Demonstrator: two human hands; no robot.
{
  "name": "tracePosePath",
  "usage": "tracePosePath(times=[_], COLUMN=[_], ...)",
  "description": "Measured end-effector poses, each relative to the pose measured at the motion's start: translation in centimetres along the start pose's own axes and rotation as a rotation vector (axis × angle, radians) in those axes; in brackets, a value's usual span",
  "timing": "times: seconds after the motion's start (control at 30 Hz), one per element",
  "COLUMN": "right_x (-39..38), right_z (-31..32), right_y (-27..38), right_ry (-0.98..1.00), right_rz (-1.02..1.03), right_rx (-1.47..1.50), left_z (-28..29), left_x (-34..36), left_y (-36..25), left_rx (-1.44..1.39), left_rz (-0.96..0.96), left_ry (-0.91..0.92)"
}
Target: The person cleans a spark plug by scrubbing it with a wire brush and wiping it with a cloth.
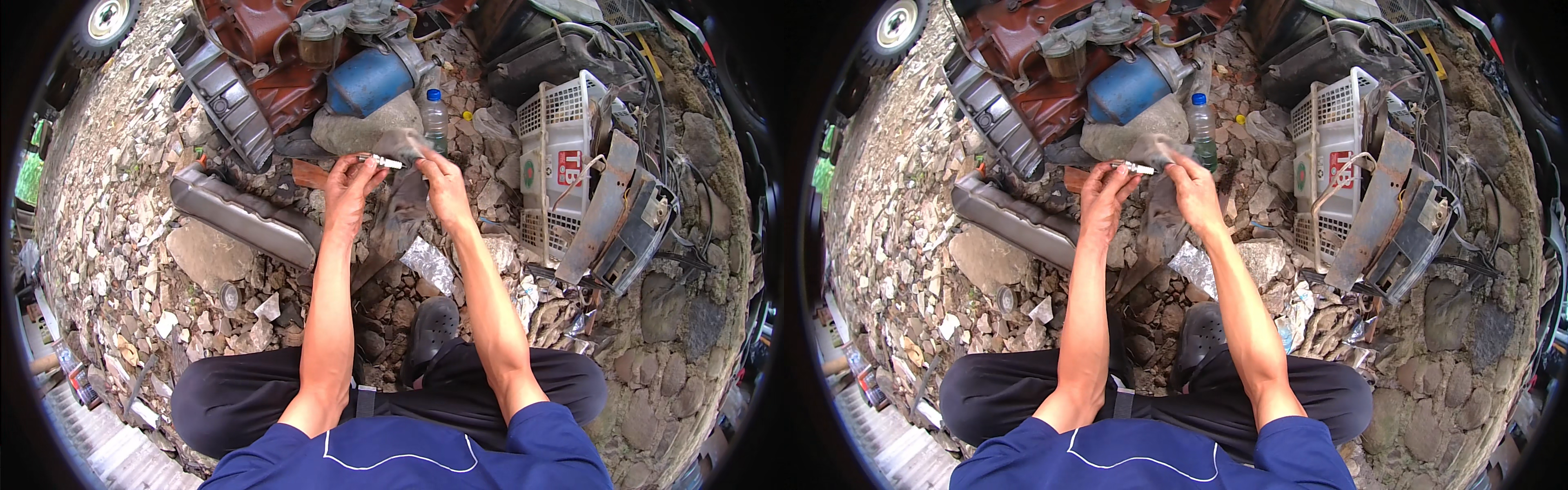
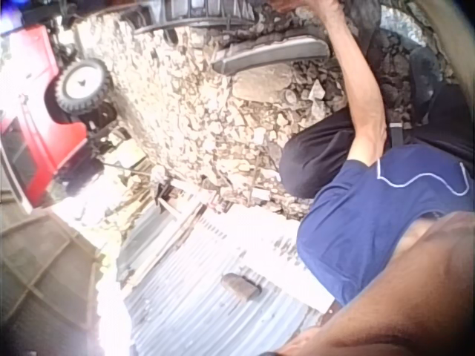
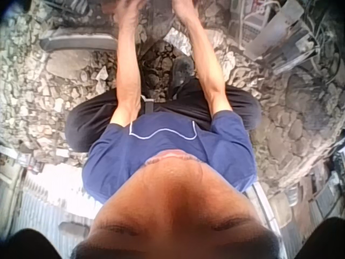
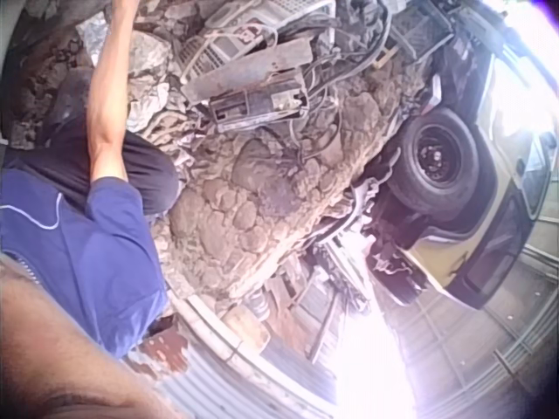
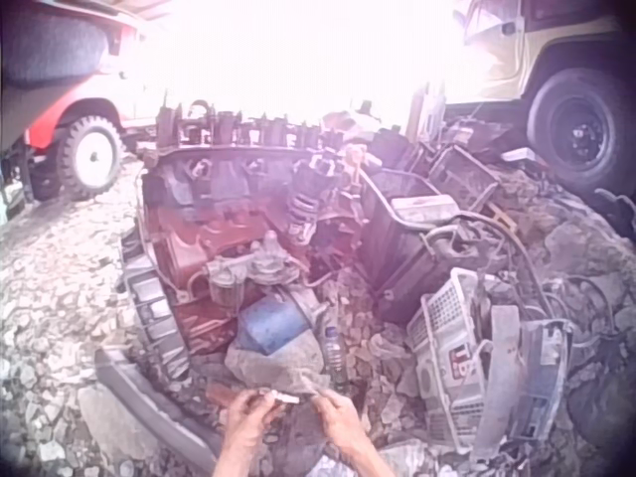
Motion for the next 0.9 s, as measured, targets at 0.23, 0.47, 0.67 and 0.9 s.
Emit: tracePosePath(times=[0.23,0.47,0.67,0.9], right_x=[0.1,-0.4,-2.2,-2.6], right_z=[-1.6,-2.3,-3.5,-2.9], right_y=[-1.1,-0.5,-2.2,3.6], right_ry=[0.133,0.423,0.297,-0.129], right_rz=[-0.019,-0.064,-0.408,0.588], right_rx=[0.078,-0.230,0.567,-0.437], left_z=[-0.8,-1.1,-2.2,-1.9], left_x=[-0.5,-0.7,-1.1,-0.8], left_y=[-0.4,-1.3,-2.2,-2.2], left_rx=[0.108,0.365,0.325,0.345], left_rz=[-0.039,-0.055,-0.039,-0.172], left_ry=[0.054,0.235,0.228,-0.121])
Point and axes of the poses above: each hand's wrist, its own x-axis towards the middle knuckle, its own z-axis out of the back of the hand, y = z × x, the point moved 7 cm from there along x, towards the middle knuckle, and after that the axes turned 5 degrees about -x, right-handed, at the moved point
